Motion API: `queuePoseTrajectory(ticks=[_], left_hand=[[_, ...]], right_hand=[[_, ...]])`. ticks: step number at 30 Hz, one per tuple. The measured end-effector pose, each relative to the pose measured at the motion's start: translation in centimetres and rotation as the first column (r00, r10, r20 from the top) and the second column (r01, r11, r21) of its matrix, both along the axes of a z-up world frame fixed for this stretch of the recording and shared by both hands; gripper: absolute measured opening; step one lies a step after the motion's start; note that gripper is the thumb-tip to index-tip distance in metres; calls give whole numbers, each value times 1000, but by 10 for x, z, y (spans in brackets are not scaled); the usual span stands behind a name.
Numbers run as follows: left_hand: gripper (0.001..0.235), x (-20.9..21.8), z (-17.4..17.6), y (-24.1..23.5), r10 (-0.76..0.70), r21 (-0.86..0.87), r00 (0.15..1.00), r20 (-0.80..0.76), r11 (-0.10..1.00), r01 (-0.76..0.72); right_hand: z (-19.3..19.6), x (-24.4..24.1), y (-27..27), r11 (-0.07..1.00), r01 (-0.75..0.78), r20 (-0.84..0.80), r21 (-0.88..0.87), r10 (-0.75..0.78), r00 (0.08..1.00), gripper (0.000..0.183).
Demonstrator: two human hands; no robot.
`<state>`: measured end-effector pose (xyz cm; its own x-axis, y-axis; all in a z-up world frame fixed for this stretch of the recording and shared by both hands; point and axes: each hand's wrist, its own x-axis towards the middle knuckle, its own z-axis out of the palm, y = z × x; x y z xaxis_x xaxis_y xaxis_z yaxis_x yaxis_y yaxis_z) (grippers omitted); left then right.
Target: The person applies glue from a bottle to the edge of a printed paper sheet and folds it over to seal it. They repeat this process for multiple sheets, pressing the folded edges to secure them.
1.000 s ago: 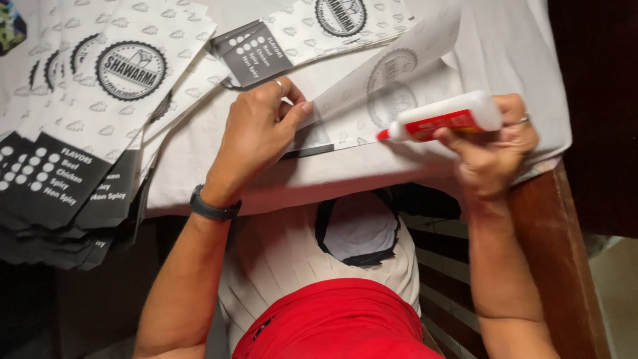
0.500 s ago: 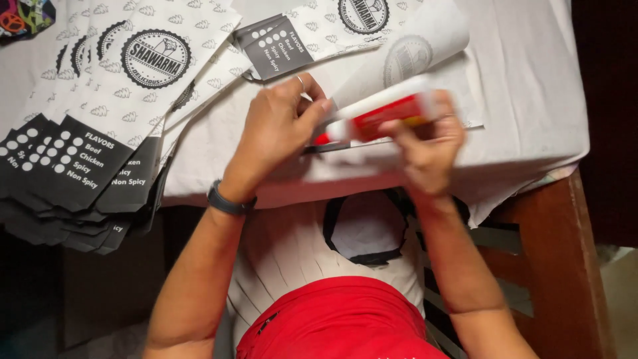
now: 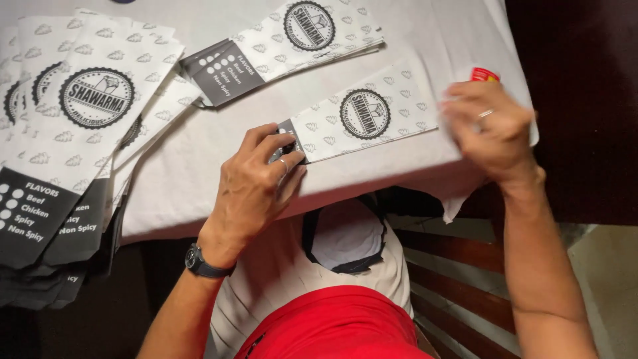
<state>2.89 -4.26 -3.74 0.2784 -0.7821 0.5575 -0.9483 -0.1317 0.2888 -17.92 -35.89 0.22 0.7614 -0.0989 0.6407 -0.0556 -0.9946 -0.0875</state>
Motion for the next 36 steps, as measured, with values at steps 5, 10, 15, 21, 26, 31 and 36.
queuePoseTrajectory(ticks=[5, 10, 15, 21, 26, 31, 36], left_hand=[[5, -2, -3, 1, -16, -75, 1000, -3, 997, 15], [2, -3, -3, 1, -26, -82, 1000, 12, 996, 26], [5, -5, -4, 0, -47, -126, 999, -22, 991, 44], [6, -6, -5, -1, -49, -164, 999, -20, 985, 45], [4, -8, -1, 0, -45, -119, 999, 7, 992, 45], [11, -10, 14, 2, -97, -90, 995, -39, 992, 93], [12, -13, 3, -5, -36, -128, 993, -111, 991, 22]], right_hand=[[-10, 17, 16, 910, -402, -153, 104, 414, 897, 17], [-10, 17, 15, 919, -393, -166, 28, 392, 905, 12], [-13, 15, 13, 915, -402, -180, -47, 388, 904, 12], [-10, 16, 17, 917, -395, -177, -65, 379, 909, 10], [-12, 38, 15, 954, -294, -175, -58, 280, 944, 4], [-1, 79, 44, 974, -158, -586, 161, 223, 779, 66], [-1, 82, 38, 997, 19, -809, 81, 54, 585, 99]])
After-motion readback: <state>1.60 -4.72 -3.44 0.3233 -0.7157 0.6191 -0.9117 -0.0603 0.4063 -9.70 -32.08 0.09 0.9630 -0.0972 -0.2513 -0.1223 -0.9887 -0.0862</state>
